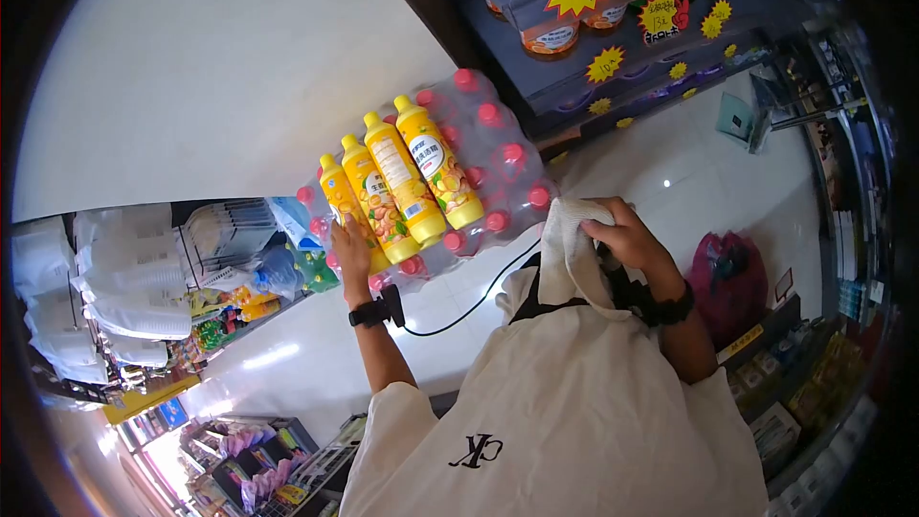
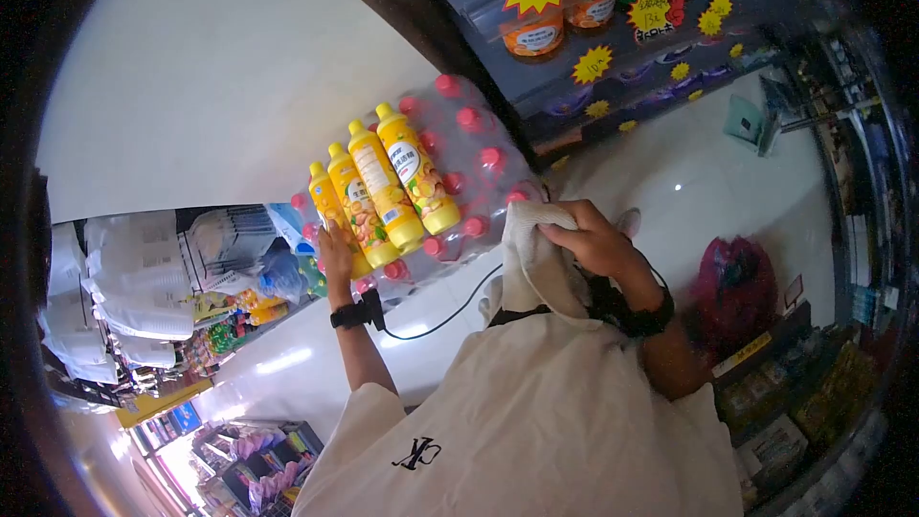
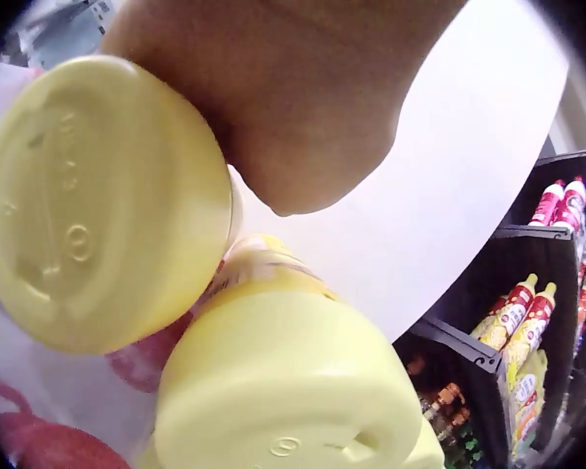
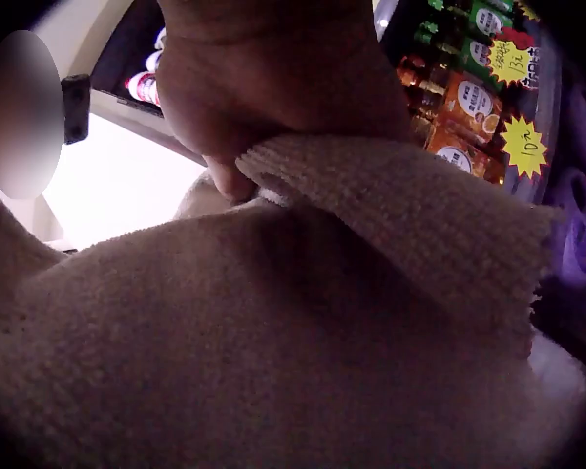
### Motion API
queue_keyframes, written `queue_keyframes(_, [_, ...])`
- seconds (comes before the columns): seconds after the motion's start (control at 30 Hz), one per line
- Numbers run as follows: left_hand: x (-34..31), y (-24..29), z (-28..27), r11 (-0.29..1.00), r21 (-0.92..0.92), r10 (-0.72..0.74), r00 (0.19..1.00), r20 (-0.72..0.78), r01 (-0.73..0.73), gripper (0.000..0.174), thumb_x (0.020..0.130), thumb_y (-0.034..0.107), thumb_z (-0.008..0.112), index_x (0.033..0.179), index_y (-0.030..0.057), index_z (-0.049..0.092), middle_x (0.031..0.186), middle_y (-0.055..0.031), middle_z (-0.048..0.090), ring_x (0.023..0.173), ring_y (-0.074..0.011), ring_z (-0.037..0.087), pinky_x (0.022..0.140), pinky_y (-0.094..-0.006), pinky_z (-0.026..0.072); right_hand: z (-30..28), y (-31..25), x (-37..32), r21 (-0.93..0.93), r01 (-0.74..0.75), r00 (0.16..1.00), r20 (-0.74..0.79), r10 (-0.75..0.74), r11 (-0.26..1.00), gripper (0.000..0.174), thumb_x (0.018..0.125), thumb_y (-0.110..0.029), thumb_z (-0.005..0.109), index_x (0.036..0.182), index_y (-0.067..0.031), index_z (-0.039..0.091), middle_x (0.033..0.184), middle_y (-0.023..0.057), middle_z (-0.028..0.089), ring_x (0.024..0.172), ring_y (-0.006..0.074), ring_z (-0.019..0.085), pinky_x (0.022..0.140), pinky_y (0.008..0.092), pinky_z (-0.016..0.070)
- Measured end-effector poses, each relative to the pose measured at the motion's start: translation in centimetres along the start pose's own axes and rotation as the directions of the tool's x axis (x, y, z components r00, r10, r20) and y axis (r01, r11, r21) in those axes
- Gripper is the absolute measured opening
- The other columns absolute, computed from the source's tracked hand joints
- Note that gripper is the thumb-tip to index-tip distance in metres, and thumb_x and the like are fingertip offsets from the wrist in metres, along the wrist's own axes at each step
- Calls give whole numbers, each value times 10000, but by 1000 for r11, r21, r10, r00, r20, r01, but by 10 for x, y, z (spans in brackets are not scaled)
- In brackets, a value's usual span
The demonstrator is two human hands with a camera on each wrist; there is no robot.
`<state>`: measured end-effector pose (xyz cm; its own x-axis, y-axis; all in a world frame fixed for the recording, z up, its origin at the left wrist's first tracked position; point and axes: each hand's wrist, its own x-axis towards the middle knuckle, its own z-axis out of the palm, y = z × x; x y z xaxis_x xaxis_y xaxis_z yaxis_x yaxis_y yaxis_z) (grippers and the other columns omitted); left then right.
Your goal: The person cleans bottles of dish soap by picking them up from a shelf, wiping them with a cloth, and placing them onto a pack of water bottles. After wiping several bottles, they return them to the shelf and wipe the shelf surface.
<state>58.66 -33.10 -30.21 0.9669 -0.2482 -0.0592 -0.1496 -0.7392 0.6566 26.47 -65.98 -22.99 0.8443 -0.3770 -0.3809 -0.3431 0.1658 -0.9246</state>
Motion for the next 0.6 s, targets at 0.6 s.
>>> queue_keyframes(0.6, [-5, -11, -12, 998, -65, 17, 998, -61, -21, 492, 968, 400, 352, 903, -53, 534, 879, -196, 586, 779, -285, 534, 705, -384, 410, -9, -17, -7, 51, 29, 999, 43, -31, 998, 320, 871, -159, 563, 1125, 34, 585, 988, 79, 645, 912, 125, 567, 818, 271, 438])
